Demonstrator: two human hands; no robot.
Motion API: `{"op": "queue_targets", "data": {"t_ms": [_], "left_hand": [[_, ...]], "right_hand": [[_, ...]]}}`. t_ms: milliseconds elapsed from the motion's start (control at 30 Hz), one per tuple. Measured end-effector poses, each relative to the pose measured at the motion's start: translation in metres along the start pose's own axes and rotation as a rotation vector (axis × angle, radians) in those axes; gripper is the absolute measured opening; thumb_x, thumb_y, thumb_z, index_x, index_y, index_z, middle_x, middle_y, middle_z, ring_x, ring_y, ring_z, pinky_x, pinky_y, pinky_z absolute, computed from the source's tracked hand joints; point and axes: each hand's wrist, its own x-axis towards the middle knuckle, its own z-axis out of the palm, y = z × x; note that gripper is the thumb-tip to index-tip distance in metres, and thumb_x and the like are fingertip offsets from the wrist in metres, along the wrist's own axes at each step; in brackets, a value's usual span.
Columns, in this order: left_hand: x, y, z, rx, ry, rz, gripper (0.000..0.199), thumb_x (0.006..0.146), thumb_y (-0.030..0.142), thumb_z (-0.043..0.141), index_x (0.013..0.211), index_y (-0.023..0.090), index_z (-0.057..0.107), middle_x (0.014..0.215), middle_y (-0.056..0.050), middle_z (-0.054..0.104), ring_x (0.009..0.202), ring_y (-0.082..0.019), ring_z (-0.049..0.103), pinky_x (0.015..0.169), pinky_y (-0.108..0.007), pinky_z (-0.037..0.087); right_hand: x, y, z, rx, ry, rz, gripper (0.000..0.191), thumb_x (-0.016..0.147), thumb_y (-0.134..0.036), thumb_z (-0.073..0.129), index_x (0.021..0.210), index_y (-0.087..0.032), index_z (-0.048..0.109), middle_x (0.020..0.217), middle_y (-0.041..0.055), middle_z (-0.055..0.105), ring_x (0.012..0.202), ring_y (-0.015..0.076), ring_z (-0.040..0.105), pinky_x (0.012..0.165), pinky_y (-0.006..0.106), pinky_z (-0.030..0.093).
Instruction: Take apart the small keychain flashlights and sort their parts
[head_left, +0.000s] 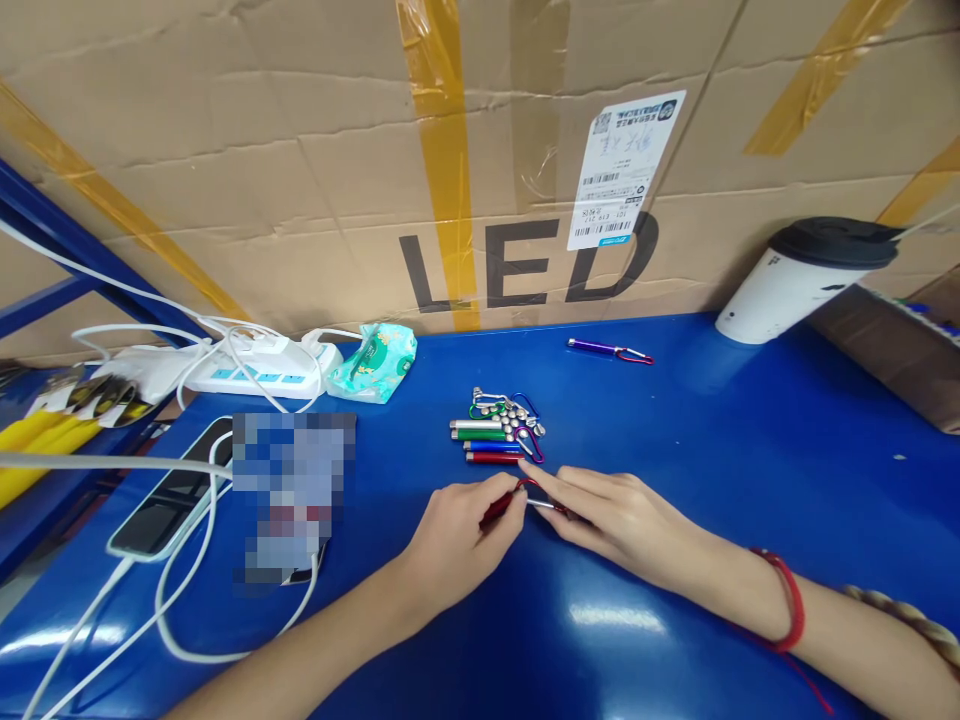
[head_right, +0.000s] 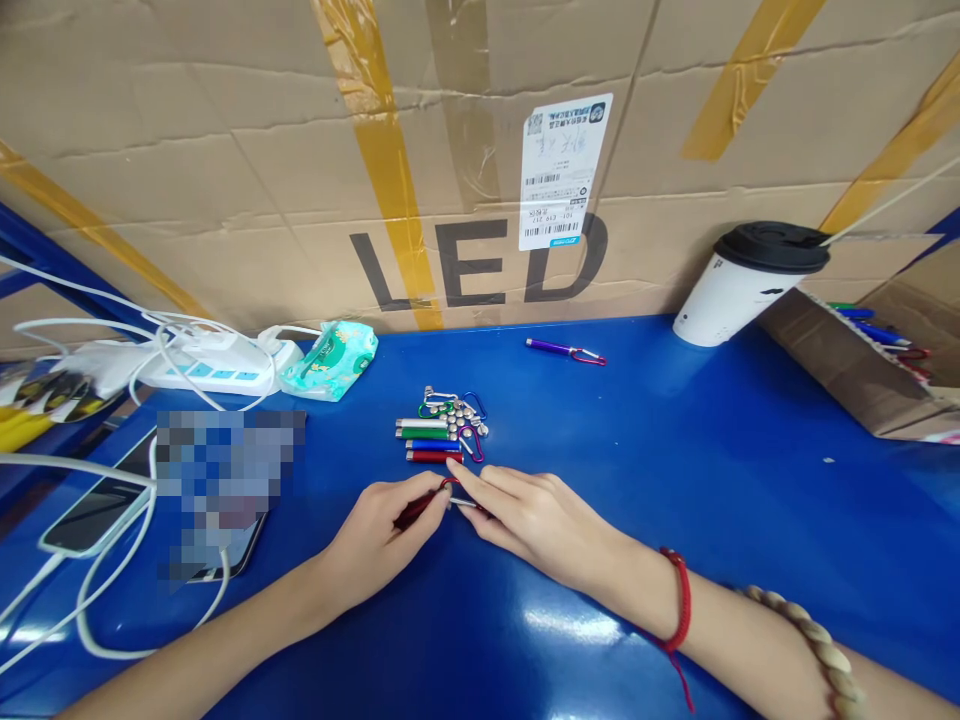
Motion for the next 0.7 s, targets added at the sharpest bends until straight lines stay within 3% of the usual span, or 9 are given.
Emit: {"op": "queue_targets", "data": {"t_ms": [267, 533, 700], "left_hand": [[-0.0015, -0.0047, 0.0006, 0.055, -0.021, 0.094, 0.029, 0.09, 0.027, 0.037, 0.063, 0.019, 0.032, 0.054, 0.006, 0.032, 0.048, -0.009, 0.027, 0.049, -0.023, 0.023], [-0.0047, -0.0049, 0.0038, 0.001, -0.021, 0.141, 0.023, 0.091, 0.025, 0.038, 0.072, 0.018, 0.048, 0.057, 0.006, 0.035, 0.048, -0.008, 0.027, 0.048, -0.021, 0.024], [-0.0048, -0.0015, 0.0025, -0.073, -0.02, 0.075, 0.019, 0.092, 0.029, 0.038, 0.089, 0.017, 0.053, 0.057, 0.007, 0.037, 0.049, -0.008, 0.032, 0.049, -0.021, 0.026]], "right_hand": [[0.0009, -0.0004, 0.0044, -0.206, 0.048, -0.107, 0.037, 0.098, -0.024, 0.028, 0.102, -0.005, 0.06, 0.068, 0.0065, 0.06, 0.059, 0.0164, 0.06, 0.05, 0.027, 0.048], [0.0008, 0.002, 0.0016, -0.116, 0.07, -0.105, 0.031, 0.098, -0.02, 0.031, 0.101, -0.007, 0.059, 0.068, 0.004, 0.057, 0.058, 0.0137, 0.054, 0.049, 0.025, 0.044], [-0.0006, 0.0045, 0.0006, 0.022, 0.102, -0.025, 0.028, 0.097, -0.02, 0.035, 0.106, -0.007, 0.058, 0.069, 0.0031, 0.052, 0.06, 0.0124, 0.051, 0.053, 0.023, 0.043]]}}
